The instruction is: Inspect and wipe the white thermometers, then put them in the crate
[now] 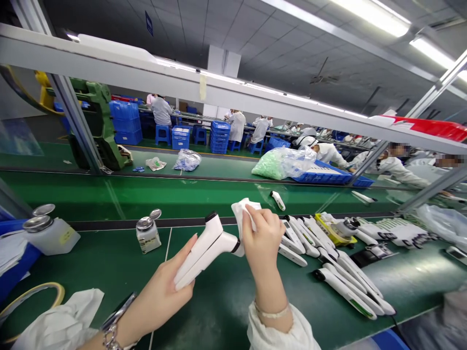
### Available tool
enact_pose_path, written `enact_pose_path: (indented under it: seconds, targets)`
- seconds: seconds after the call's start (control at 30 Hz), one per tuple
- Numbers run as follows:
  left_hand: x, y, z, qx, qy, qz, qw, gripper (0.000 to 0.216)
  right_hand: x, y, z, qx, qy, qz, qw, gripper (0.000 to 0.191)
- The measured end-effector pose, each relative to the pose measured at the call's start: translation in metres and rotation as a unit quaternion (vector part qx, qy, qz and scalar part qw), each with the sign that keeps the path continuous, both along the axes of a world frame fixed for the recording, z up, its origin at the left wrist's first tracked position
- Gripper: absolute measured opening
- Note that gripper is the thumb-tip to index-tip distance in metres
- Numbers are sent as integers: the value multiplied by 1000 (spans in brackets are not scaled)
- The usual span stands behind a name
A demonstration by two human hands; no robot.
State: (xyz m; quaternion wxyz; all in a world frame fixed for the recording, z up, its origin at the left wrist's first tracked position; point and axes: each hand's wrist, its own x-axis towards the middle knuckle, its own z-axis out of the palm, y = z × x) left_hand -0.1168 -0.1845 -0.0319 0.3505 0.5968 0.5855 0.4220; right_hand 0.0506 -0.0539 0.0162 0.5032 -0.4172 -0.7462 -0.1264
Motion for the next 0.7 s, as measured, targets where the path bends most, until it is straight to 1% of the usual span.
enact_pose_path:
  seconds: [0.07, 0.13, 0.2, 0.27, 0.33, 0.37, 0.47, 0.57, 0.7]
  targets:
    - [0, 0, 0, 3, -1, -6, 1000, 81, 2, -14, 1, 11, 31, 50, 998, 17]
    - [1, -1, -1, 12, 1, -14, 1000, 82, -3, -32, -1, 12, 4, 116, 993, 19]
    - [1, -1, -3, 15, 0, -21, 1000, 82, -11, -45, -4, -7, -35, 154, 987, 19]
    - [2, -1, -4, 16, 3, -22, 1000, 83, -15, -48, -7, -38, -37, 146, 988, 12]
    - [3, -2, -5, 13, 11, -22, 1000, 83, -15, -44, -9, -68, -25, 128, 989, 6]
    - [3, -2, -5, 10, 16, -24, 1000, 83, -13, -42, -9, -82, -34, 130, 987, 4]
    - [4, -3, -5, -2, 28, -27, 999, 84, -7, -37, -7, -111, -82, 158, 978, 3]
    - [5, -3, -5, -12, 48, -23, 999, 83, -5, -37, -4, -122, -75, 129, 981, 1]
    - [6, -3, -5, -10, 66, -21, 998, 83, -6, -39, -2, -156, -98, 160, 970, 2]
